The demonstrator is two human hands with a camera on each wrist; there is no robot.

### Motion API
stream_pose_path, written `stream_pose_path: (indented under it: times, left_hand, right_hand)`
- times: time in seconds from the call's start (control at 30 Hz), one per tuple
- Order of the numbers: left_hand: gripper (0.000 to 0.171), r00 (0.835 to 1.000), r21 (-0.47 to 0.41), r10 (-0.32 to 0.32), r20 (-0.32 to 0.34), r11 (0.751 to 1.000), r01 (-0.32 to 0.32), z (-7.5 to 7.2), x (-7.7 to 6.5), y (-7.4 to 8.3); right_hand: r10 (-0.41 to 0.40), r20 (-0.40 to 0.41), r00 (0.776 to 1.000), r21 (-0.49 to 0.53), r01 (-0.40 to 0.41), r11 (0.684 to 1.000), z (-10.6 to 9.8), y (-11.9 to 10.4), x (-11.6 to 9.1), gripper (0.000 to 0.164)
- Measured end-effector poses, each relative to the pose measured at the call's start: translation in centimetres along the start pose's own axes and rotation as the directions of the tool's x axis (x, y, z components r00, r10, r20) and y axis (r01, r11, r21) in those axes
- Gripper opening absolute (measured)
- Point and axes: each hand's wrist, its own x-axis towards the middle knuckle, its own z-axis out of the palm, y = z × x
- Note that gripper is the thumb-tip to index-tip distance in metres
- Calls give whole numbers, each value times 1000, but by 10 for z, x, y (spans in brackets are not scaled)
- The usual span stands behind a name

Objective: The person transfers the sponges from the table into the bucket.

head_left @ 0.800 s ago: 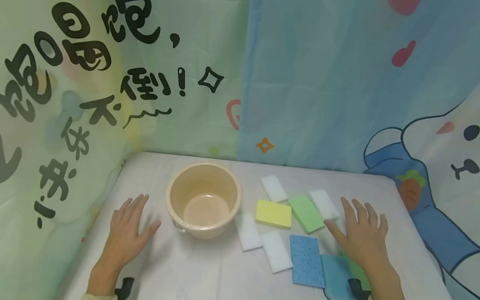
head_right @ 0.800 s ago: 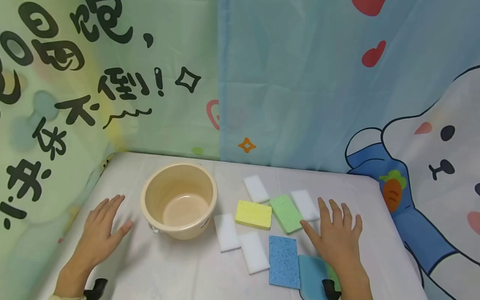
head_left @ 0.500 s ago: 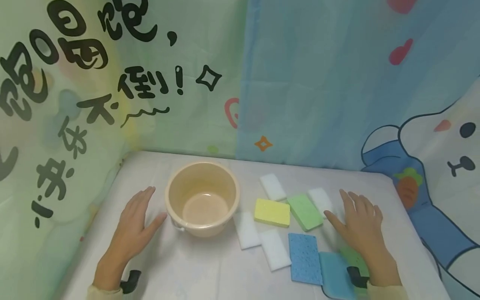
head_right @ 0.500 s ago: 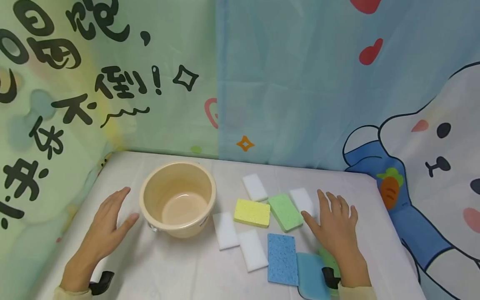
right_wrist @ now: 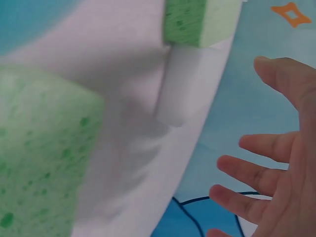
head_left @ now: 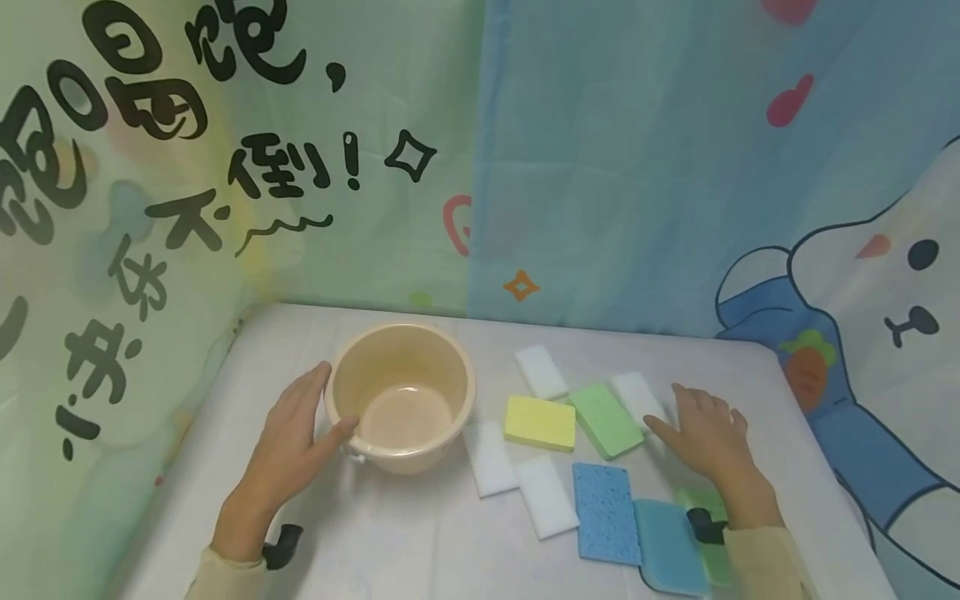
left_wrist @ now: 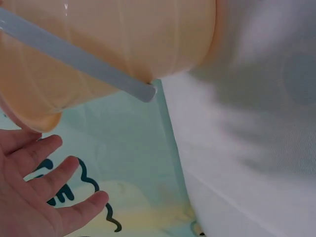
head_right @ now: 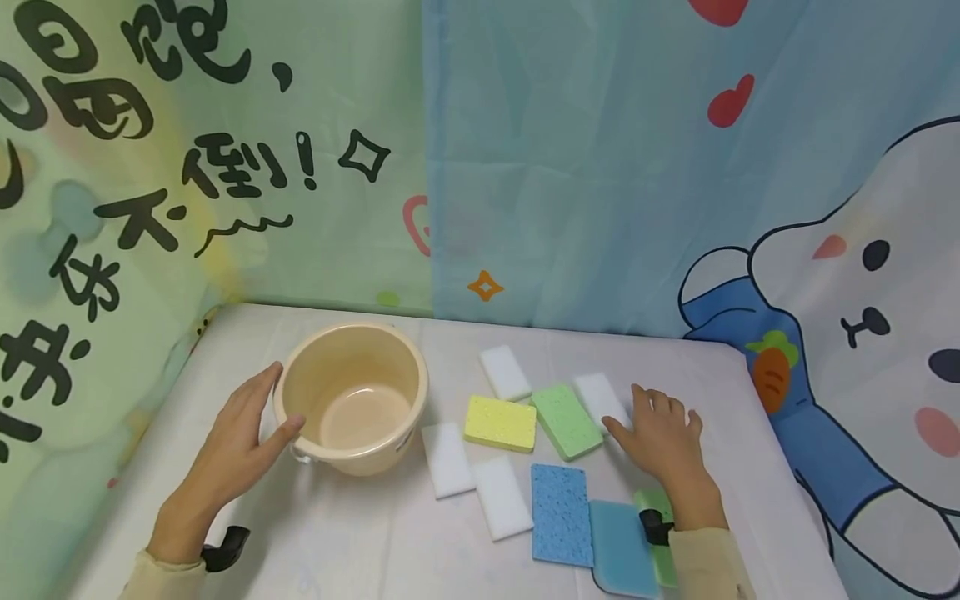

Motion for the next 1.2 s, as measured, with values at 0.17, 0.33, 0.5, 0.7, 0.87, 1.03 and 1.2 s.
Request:
stream_pose_path:
  times: [0.17, 0.33, 0.5, 0.7, 0.87, 1.03, 1.2]
  left_hand:
    - [83, 1000, 35, -2, 20, 999, 1, 1, 2, 1]
    - [91, 999, 61, -3, 40, 998, 1, 2, 3, -1]
    - [94, 999, 102, 0, 50, 995, -5, 2, 4, 0]
    - [97, 998, 47, -22, 53, 999, 19, 3, 4, 1]
    - [101, 988, -68, -119, 95, 990, 126, 3, 3, 5]
    - [102, 983, -88, -148, 105, 984, 158, 3, 2, 5]
    - [101, 983, -94, -150, 103, 983, 160, 3, 2, 5]
  right_hand:
    - [32, 103, 994, -27, -30, 999, 4, 7, 4, 87]
    - [53, 175, 983, -42, -46, 998, 7, 8, 7, 91]
    - [48, 212, 976, -56, -37, 998, 6, 6, 10, 92]
    - [45, 237, 970, -68, -30, 997, 7, 3, 14, 95]
    - [59, 250, 967, -66, -43, 997, 7, 3, 15, 94]
    - [47, 245, 968, -50, -35, 998, 8, 7, 15, 88]
    - [31, 231, 972, -45, -21, 999, 12, 10, 15, 82]
